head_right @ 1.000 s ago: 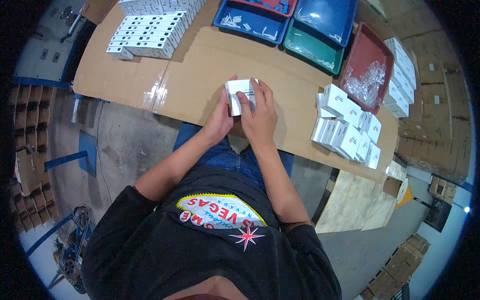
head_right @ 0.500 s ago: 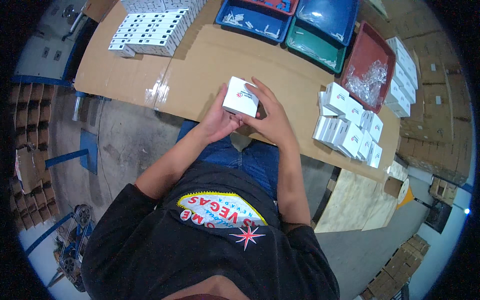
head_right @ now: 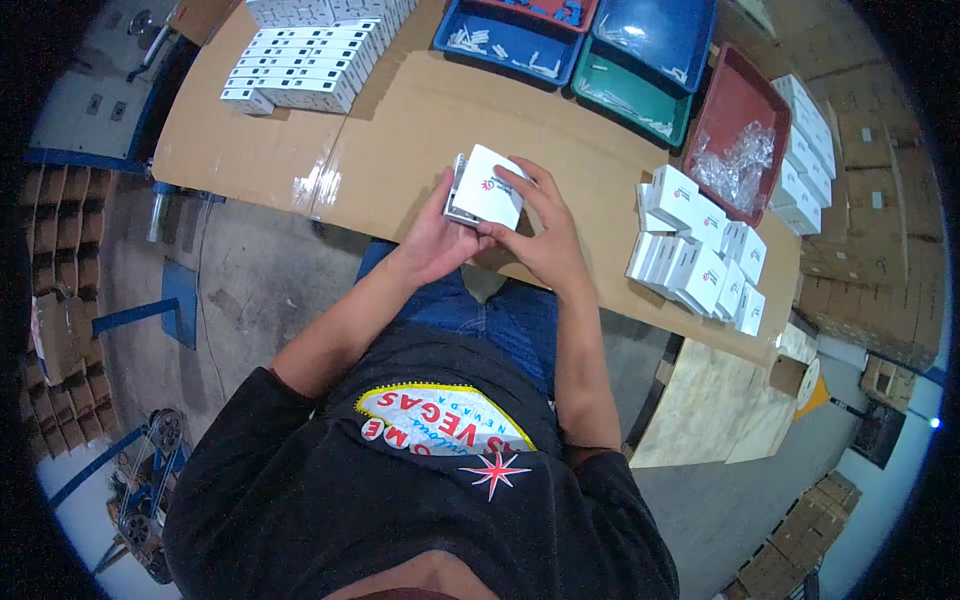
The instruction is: The recorder is assembling small white cardboard boxes and placing blue and white plastic components inside them.
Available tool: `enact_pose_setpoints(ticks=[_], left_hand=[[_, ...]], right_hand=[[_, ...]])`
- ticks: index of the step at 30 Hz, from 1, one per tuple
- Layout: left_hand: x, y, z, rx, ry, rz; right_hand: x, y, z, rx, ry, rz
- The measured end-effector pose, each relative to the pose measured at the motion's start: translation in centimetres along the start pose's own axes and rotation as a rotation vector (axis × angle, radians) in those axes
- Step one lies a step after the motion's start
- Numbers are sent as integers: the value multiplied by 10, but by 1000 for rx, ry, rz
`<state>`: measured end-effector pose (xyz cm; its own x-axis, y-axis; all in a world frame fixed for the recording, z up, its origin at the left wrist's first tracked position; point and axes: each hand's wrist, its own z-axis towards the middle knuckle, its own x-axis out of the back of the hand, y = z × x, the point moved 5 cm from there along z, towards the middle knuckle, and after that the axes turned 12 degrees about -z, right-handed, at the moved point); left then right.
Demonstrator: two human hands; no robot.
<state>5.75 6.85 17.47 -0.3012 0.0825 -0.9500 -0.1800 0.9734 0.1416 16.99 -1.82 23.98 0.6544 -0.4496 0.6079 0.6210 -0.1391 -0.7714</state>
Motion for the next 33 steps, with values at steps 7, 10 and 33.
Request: enact_pose_setpoints(ticks=[7,10,33], left_hand=[[-5,-1,0,1,-23,-6],[-5,-1,0,4,-26,-27],[5,-3,5,9,-51,-5]], right_hand=[[-4,-2,0,-22,-53,-3],[-4,0,0,-21,-54,-8],[-6,5,0,-15,-102,10]])
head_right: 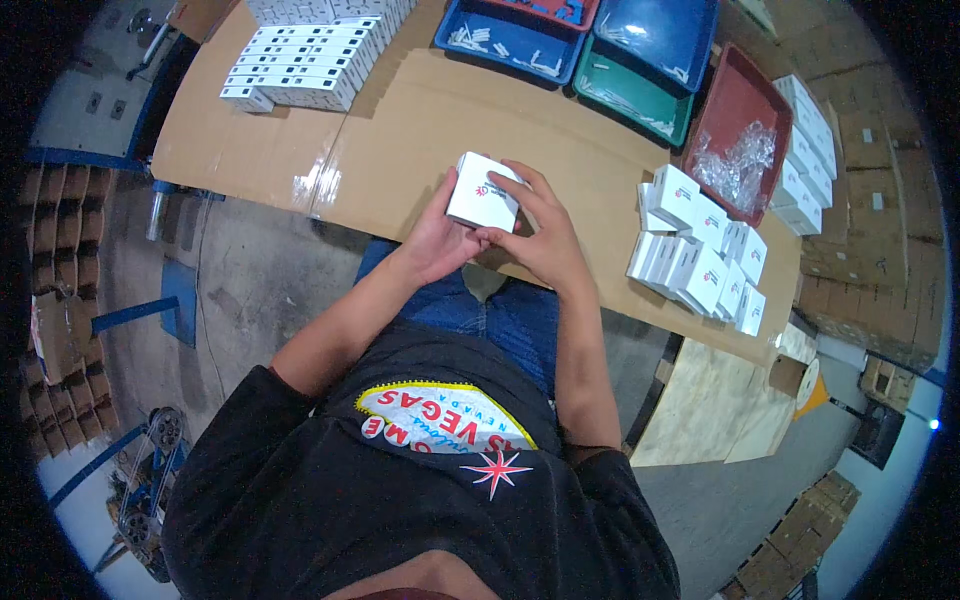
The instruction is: The recorder is assembling small white cardboard boxes and placing blue and white plastic components inside them.
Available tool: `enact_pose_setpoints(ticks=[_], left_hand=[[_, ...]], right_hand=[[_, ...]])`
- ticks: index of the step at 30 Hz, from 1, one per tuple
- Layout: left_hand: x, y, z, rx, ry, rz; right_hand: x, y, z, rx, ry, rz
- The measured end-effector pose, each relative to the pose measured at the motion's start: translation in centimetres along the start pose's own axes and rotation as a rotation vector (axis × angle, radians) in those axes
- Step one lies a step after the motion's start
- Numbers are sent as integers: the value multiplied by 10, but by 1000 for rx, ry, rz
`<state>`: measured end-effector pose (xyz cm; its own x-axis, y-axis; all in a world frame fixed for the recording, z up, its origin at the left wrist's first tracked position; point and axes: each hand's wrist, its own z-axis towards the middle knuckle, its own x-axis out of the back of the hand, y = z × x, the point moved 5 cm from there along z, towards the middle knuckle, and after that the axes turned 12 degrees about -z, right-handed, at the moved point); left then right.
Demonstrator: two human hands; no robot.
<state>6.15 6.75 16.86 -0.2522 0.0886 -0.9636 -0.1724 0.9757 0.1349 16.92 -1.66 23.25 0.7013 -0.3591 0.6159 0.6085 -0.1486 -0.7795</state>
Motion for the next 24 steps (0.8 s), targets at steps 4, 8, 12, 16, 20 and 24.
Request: enact_pose_setpoints(ticks=[4,8,12,16,20,24], left_hand=[[2,0,1,4,-3,-6],[6,0,3,-4,-17,-14],[5,2,2,-50,4,-5],[2,2,1,-49,35,17],[0,3,0,-39,39,-22],[-2,6,-4,-22,13,1]], right_hand=[[0,-1,0,-2,0,-17],[0,-1,1,-5,-7,-11],[-1,-5,2,-16,-36,-40],[-1,-7,2,11,-16,-107],[0,-9,1,-61,-43,-37],[3,-11,1,-52,-25,-56]])
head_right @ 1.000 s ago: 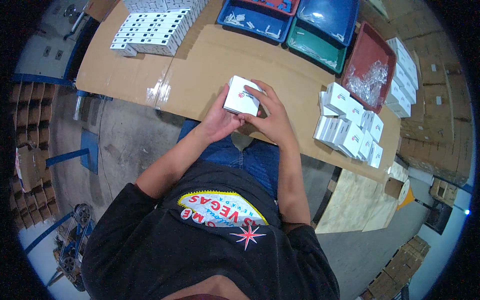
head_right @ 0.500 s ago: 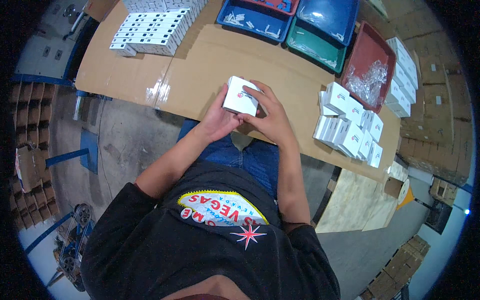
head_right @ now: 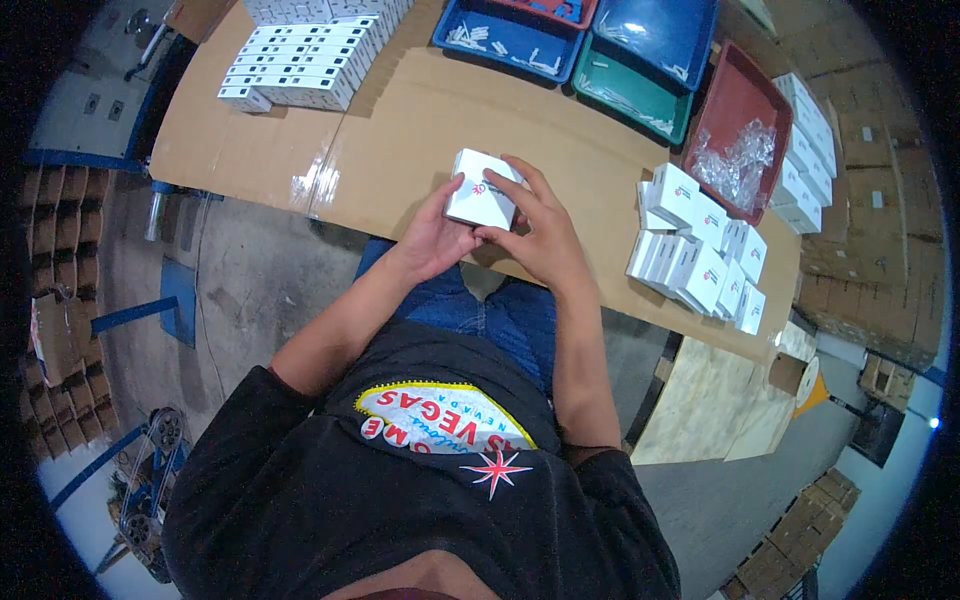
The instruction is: The recorder is assembling small white cardboard boxes and placing blue and white plastic components inside them.
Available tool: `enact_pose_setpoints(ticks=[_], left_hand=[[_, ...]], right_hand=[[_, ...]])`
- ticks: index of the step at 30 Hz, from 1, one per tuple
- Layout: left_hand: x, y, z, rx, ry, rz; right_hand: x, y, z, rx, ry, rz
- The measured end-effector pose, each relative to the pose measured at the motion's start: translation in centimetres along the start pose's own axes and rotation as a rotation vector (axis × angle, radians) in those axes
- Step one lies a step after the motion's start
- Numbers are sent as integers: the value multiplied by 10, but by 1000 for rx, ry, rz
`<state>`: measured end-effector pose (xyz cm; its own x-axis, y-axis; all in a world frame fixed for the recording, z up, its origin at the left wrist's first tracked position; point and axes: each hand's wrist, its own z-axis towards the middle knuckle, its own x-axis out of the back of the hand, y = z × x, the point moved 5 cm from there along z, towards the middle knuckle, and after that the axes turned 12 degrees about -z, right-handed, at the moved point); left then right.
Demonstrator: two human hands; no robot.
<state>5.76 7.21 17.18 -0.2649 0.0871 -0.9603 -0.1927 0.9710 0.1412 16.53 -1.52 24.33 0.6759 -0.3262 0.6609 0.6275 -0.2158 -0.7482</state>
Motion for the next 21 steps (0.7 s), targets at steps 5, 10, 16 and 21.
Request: enact_pose_setpoints(ticks=[5,10,16,21], left_hand=[[4,0,-1,21,42,85],[5,2,0,24,49,121],[12,1,1,48,48,133],[3,0,-1,75,9,88]], right_hand=[[4,-2,-1,70,32,-101],[7,-5,-2,38,14,-40],[8,-4,-2,17,-20,-42],[11,-2,-2,40,0,-39]])
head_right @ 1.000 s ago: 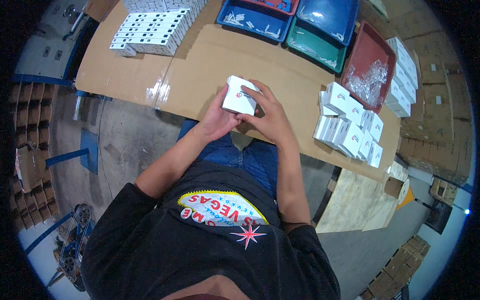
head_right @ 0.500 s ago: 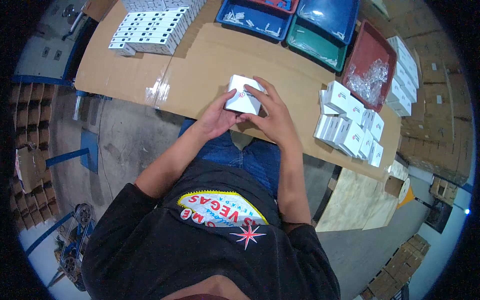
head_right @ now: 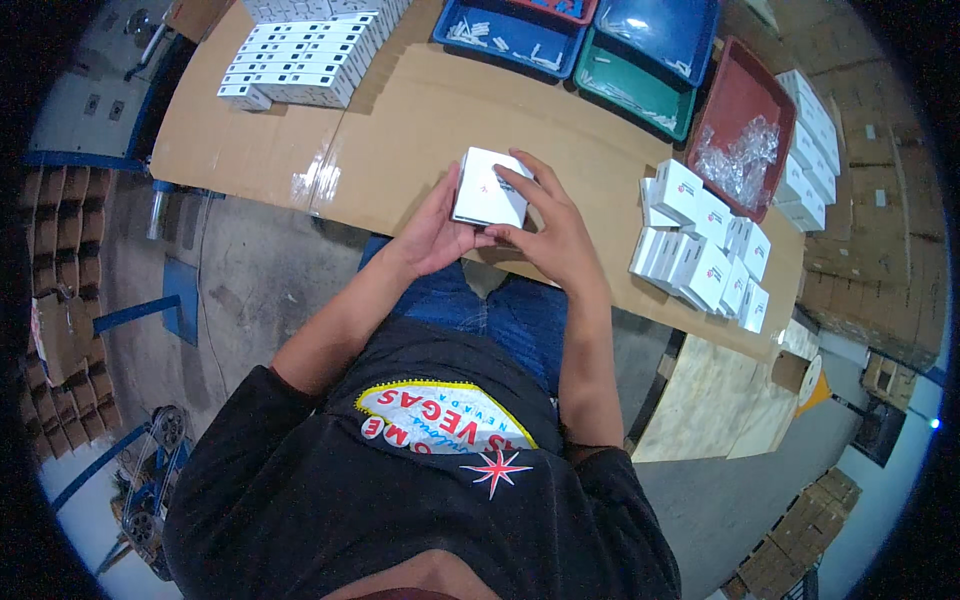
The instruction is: The recorder is assembling small white cardboard boxes and placing blue and white plastic components inside them.
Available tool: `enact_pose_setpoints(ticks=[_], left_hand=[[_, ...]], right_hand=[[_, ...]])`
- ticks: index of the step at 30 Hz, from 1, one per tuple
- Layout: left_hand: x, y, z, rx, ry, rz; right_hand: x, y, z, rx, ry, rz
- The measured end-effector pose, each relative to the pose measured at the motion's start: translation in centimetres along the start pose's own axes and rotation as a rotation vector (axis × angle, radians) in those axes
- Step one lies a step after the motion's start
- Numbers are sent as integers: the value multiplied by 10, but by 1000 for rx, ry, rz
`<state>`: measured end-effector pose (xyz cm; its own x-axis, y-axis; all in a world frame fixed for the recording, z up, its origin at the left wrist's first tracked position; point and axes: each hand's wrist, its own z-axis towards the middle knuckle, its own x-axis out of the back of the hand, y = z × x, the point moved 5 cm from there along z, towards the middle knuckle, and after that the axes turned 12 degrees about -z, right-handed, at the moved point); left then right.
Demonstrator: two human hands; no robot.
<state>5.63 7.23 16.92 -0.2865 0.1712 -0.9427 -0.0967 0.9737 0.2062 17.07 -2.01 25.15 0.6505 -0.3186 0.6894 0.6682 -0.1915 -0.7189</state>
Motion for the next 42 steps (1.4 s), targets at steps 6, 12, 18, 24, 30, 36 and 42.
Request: enact_pose_setpoints(ticks=[6,12,18,24,30,36,42], left_hand=[[3,-2,3,-12,52,51],[-1,-2,3,-19,63,17],[-1,-1,2,-55,52,14],[0,-1,0,-64,63,26],[-7,4,-7,-164,109,223],[-2,5,-6,-109,92,273],[-14,7,-14,-245,70,272]], right_hand=[[-2,1,0,8,22,15],[-3,3,-1,10,8,12],[-6,1,-2,4,-8,11],[-9,5,-2,-5,-10,35],[-12,10,0,-5,-11,62],[-8,-3,-2,-83,145,239],[-6,16,-23,-325,78,202]])
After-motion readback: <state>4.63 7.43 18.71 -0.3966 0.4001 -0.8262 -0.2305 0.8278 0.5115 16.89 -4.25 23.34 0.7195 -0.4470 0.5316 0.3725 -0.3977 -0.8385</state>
